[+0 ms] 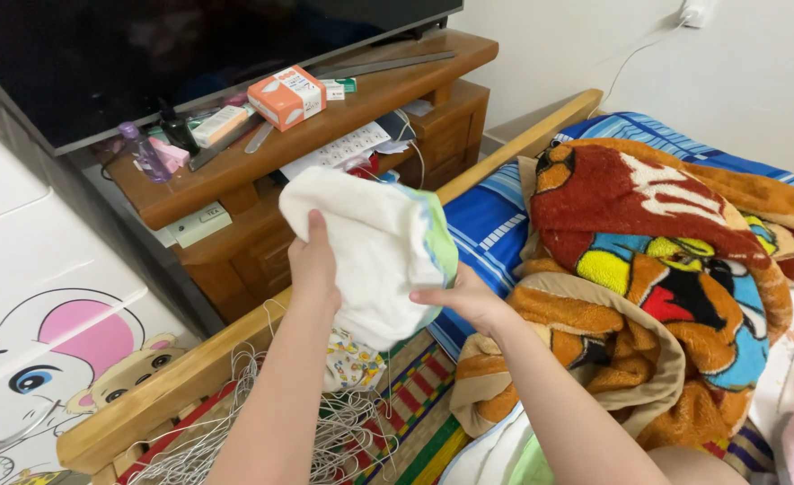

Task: Folding and organizing clothes into a cabinet drawer.

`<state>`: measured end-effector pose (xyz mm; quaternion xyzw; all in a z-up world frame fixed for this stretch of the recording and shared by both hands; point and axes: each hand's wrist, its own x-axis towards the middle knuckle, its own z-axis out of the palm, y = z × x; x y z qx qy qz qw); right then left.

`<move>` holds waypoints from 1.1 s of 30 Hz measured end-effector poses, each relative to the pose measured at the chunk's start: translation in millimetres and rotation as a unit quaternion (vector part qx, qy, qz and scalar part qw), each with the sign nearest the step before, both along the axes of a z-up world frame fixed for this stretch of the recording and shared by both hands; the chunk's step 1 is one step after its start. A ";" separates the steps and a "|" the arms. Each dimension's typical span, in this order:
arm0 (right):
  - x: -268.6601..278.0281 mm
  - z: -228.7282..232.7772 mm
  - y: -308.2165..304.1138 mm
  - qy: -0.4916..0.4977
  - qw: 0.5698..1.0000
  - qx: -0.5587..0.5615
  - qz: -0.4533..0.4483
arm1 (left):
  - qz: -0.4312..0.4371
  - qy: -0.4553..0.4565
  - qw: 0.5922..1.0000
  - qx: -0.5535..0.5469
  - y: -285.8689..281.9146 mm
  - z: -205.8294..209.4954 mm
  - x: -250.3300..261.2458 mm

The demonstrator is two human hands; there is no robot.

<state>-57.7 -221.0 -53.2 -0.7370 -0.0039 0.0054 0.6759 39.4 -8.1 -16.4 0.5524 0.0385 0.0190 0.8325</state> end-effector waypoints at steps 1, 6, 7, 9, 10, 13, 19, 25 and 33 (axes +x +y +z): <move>3.9 -2.3 -0.6 -0.001 1.000 0.000 0.002 | 0.002 -0.001 1.000 0.000 5.6 3.9 -2.5; 7.9 16.8 -0.8 0.106 0.966 0.224 -0.075 | -0.150 -0.023 0.988 -0.038 39.0 22.6 -22.7; 8.9 17.5 -3.9 0.105 0.966 0.223 -0.074 | -0.149 -0.025 0.988 -0.039 46.4 22.5 -27.8; 10.9 18.7 -10.1 0.094 0.965 0.245 -0.014 | -0.289 0.024 0.957 0.002 61.2 22.2 -37.7; 9.6 25.1 -9.4 0.093 0.965 0.246 -0.014 | -0.289 0.024 0.957 0.002 64.6 18.9 -34.8; 9.1 36.1 -10.9 0.089 0.950 0.298 -0.013 | -0.366 0.006 0.918 -0.155 69.9 11.1 -29.7; 13.2 43.4 -20.5 0.051 0.980 0.189 0.040 | -0.283 -0.005 0.949 0.140 69.3 11.6 -20.2; 24.6 38.8 -37.8 -0.123 0.959 0.241 0.086 | -0.160 -0.395 0.854 0.297 104.6 40.1 -16.3; 23.4 82.1 -34.2 -0.127 0.975 0.166 0.076 | -0.106 -0.270 0.932 0.218 134.4 43.5 -18.4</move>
